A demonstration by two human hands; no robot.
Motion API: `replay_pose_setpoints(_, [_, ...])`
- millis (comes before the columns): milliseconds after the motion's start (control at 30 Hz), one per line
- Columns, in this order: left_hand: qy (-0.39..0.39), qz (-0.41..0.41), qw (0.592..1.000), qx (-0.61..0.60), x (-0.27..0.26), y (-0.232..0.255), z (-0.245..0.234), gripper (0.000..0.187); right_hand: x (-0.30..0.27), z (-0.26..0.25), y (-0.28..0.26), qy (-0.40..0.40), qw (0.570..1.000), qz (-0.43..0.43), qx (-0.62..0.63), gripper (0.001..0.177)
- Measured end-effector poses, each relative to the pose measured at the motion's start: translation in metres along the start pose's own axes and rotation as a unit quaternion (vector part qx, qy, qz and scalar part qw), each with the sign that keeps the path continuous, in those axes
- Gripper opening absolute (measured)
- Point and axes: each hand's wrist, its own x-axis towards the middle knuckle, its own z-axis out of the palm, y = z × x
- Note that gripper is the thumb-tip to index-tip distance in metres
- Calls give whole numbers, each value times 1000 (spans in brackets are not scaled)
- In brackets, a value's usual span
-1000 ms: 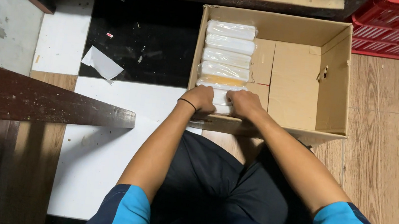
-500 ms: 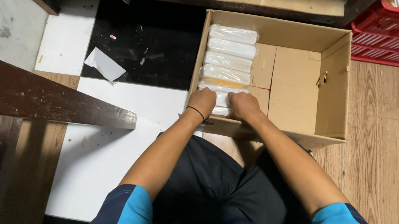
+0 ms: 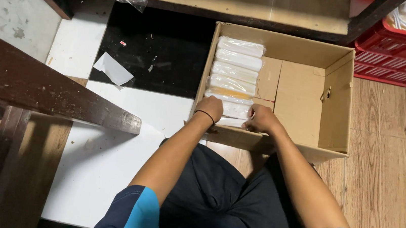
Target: Packing small rectangular packaged items from a shelf into a cardboard box
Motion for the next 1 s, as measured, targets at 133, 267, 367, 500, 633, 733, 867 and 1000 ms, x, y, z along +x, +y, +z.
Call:
replay_pose_setpoints(133, [11,8,999,-41,-21,4,-21,21,15,7,13,33,998,16,44,31])
replay_pose_setpoints(267, [14,7,997,-76,-43,6,-28,20,19,17,18,43,996,39,61,33])
replay_pose_setpoints(367, [7,6,995,-99,-53,10,-36,22,20,14,17,49,997,35,53,32])
replay_pose_setpoints(500, [9,9,995,-99,-62,13,-27,25,33,25,31,62,998,18,24,34])
replay_pose_setpoints(633, [13,14,996,-86,-75,15,-26,26,3,13,10,71,997,18,11,31])
replay_pose_setpoints(733, [49,41,995,-78,-89,16,-29,26,-17,3,0,73,997,18,5,35])
replay_pose_setpoints(867, [170,95,981,-17,-94,7,-10,23,-28,4,-1,168,985,-36,10,30])
replay_pose_setpoints(1000, [285,139,948,10,-104,-2,3,16,-40,19,-8,256,952,-147,82,21])
